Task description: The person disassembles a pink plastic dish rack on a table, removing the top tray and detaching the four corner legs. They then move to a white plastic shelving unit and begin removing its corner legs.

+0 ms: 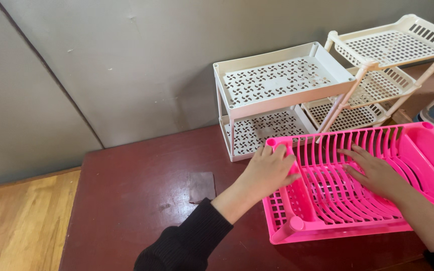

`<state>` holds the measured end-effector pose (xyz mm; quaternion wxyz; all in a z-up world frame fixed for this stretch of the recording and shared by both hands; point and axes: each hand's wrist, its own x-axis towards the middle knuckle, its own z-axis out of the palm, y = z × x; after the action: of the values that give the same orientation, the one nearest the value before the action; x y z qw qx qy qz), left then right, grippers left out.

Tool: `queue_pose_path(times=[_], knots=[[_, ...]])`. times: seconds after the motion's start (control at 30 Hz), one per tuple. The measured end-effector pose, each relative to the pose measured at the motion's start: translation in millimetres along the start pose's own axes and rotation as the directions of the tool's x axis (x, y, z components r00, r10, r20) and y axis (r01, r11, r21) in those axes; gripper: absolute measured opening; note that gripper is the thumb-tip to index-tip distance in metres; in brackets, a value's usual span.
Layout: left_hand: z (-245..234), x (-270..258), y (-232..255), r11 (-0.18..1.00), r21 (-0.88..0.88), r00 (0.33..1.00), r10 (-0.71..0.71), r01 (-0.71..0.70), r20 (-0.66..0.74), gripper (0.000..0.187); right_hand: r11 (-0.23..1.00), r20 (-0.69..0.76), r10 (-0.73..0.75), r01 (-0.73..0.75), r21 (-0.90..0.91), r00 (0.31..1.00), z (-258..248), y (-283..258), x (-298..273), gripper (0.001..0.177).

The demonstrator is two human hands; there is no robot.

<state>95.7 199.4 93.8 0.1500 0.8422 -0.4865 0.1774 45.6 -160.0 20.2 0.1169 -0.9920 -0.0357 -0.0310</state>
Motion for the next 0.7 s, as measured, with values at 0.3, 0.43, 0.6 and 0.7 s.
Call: queue_pose_path(times=[0.3, 0.43, 0.6, 0.7], knots=[[-21, -48, 42, 0.949, -0.234, 0.929, 0.268, -0.209, 0.255, 0.056, 0.999, 0.042, 0.038, -0.038, 0.001, 0.998, 0, 4, 0, 0.066], [6, -56, 43, 0.927, -0.281, 0.958, 0.278, -0.248, 0.072, 0.038, 0.999, 0.046, 0.035, -0.034, -0.014, 0.998, 1, 5, 1, 0.064], [27, -65, 51, 0.962, -0.234, 0.987, 0.154, -0.142, 0.034, 0.035, 1.0, 0.023, 0.014, -0.015, 0.005, 1.0, 7, 9, 1, 0.062], [29, -65, 61, 0.987, -0.162, 1.0, 0.016, -0.013, 0.017, 0.037, 1.0, 0.011, -0.006, 0.006, 0.002, 1.0, 8, 11, 0, 0.063]])
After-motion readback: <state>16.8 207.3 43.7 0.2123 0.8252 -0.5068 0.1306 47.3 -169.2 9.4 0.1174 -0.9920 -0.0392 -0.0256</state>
